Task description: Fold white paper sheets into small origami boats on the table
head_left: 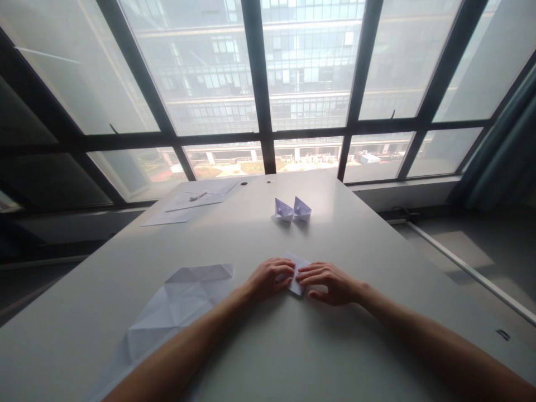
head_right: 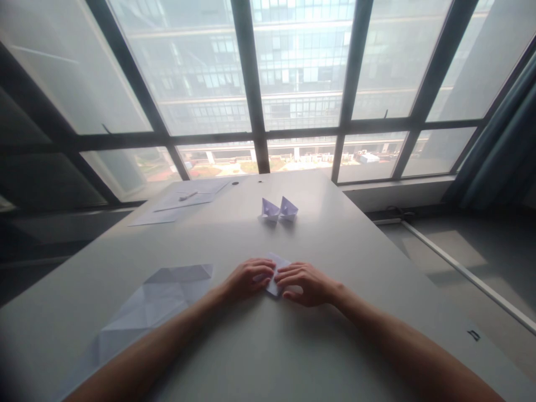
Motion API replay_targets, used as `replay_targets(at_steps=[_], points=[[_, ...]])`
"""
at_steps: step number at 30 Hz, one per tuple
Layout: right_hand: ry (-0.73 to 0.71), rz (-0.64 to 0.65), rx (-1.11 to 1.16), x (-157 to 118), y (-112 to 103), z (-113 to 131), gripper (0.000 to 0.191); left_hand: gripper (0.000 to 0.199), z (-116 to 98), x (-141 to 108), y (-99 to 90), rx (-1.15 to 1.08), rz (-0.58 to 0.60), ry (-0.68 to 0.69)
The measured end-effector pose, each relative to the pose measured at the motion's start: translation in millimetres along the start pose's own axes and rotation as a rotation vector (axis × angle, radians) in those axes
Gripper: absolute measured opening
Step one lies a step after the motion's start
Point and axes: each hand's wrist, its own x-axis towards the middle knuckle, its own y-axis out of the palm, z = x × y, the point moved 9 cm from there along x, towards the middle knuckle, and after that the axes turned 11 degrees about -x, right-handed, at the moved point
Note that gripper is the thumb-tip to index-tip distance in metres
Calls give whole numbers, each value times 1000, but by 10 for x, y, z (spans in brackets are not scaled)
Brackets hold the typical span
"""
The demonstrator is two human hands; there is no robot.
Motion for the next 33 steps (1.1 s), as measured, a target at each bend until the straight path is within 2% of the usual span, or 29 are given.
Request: replay_targets(at_steps=[4, 11, 15, 18, 26, 33], points=[[20, 30, -6, -22, 74, -62, 25, 23, 39, -6, 10, 22, 7, -2], [72, -18, -54, -61, 121, -207, 23, 29, 161, -17, 68, 135, 27, 3], [93, -6, -52, -63, 137, -237, 20, 30, 147, -11, -22, 118, -82, 20], [103, -5, -56, -61, 137, -243, 19, 16, 158, -20, -95, 130, -144, -4], [121, 5, -99, -72, 114, -214, 26, 7, 150, -12, -51, 132, -70, -37], [74, 51, -120, -49, 144, -136, 27, 13, 108, -6, -34, 163, -36, -54]])
